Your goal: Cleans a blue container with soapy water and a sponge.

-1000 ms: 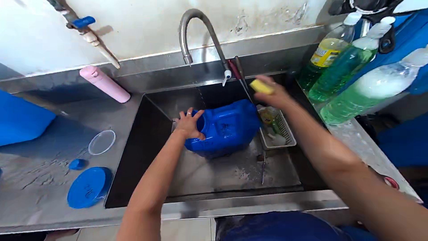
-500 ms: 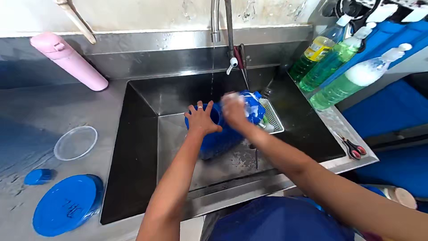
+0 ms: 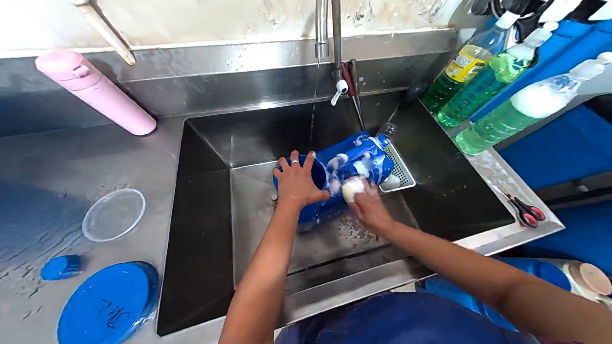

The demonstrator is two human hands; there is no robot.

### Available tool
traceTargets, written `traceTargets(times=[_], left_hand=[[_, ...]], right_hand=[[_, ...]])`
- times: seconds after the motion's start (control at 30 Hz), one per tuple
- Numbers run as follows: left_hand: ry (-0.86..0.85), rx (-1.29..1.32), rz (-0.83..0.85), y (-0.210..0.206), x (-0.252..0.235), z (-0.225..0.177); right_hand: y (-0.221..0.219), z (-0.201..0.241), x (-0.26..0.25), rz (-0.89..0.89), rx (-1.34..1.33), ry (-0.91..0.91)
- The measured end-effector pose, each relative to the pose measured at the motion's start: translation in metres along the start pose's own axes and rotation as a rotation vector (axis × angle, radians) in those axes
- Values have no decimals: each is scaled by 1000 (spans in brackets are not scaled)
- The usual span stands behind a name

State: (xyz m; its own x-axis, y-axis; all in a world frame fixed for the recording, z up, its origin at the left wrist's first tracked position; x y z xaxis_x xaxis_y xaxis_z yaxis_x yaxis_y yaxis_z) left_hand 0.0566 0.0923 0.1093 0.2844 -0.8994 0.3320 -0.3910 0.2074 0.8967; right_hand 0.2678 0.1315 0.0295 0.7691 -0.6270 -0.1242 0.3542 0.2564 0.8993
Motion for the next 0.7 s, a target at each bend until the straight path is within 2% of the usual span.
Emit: traceTargets(times=[0.03,0.1,0.2,0.23,0.3,0.43,0.47,0.53,0.63,0.67,0.7], left_hand=[[-5,-4,0,-1,0,-1],[-9,-7,-19,-2,1,-1],[8,-9,-57,-4,3,-2],[39,-1,-68,-3,3,-4],[110,8,-79,-3,1,-9],[107,8,-81,-2,-2,-8],[89,-9,-59,-2,-2,-7],[48,-30,-10,-1,4,-6],[44,-57,6,-2,8,-3],[55,-51,-19,-5,9,-3],[72,-56,-48,-6,8,-1]], right_hand=[[10,-9,-10,57,64,8],[22,-16,-61,167,104,-58],[11,-17,-151,101,115,-93],[13,-14,-167,92,120,-84],[10,-18,-162,60,70,-9],[13,-49,-18,127,14,140],[17,-51,-5,130,20,169],[19,-48,-33,136,26,180],[17,-28,-143,203,49,82],[17,-21,-164,253,47,29],[14,-18,-167,219,30,28]])
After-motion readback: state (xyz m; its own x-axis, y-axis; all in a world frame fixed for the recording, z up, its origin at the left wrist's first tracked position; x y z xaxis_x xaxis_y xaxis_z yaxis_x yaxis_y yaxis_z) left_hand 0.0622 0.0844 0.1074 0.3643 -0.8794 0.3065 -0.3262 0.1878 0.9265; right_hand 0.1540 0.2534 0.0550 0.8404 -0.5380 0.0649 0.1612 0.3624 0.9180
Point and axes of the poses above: each hand's wrist, its own x-axis away from the middle knuckle, its own y-axis out of the back of the hand, z = x × y, the point moved 2 cm from there along -x, towards the middle knuckle, and after that the axes turned 3 degrees about z, right-handed, at the moved point
